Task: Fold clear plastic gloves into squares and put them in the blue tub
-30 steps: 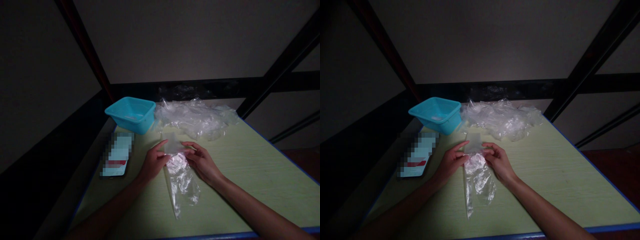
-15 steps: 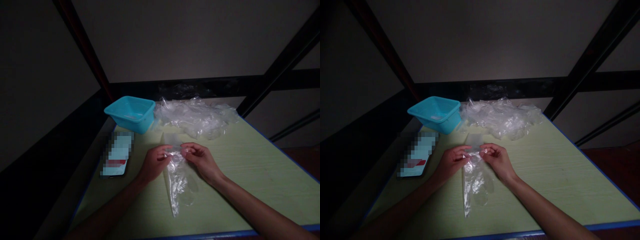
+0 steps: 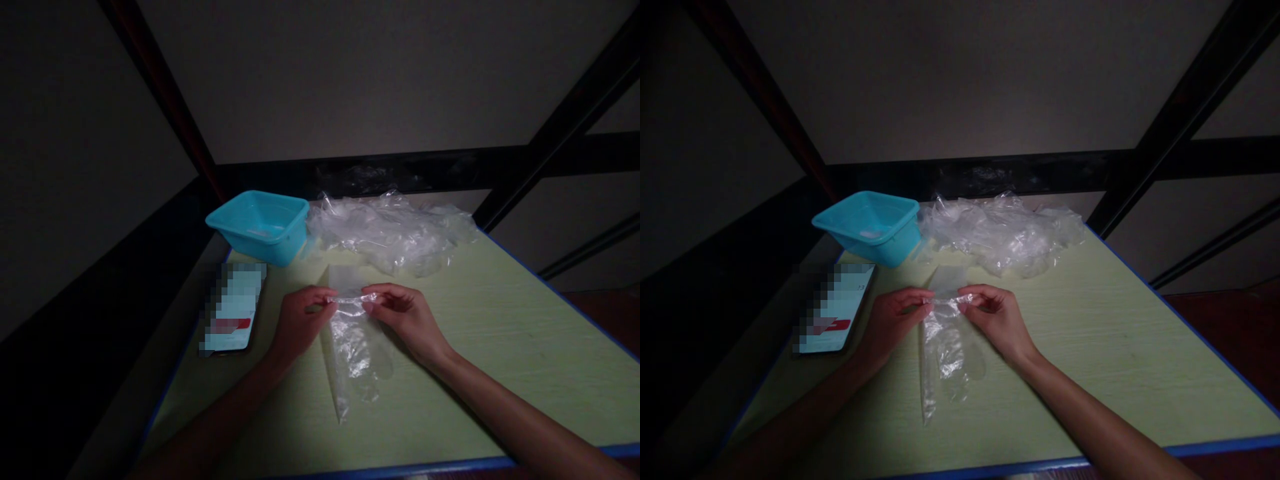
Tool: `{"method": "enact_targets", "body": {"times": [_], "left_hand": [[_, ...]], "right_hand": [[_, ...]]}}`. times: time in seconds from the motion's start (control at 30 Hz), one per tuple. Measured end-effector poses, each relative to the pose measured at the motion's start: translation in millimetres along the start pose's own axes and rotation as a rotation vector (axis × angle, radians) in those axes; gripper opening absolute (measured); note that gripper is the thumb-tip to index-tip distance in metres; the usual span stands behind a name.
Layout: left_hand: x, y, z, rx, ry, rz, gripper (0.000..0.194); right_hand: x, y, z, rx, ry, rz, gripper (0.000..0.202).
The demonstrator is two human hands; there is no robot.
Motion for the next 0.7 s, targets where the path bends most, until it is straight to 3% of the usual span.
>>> {"method": "enact_targets", "body": {"times": [0.33,0.7], "left_hand": [[3.4,2.1,15.0,-0.022,-0.134,0.078,0.012],[4.2,4.8,18.5,-0.016,-0.131,0.060,0.009]], "right_hand": [[0.9,2.8,-8.0,0.060,0.142,-0.008,0.017],[2.2,3.0,-9.6,0.051,0.169,0.028,0.015]]}}
Point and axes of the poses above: each hand's wrist, its own y-axis away from the middle knuckle, its own x-axis out of the back of the hand, z = x × y, the point moved 4 cm from there along -y, towards the middle knuckle, and after that the axes turned 10 degrees about -z, right-handed, at the moved point
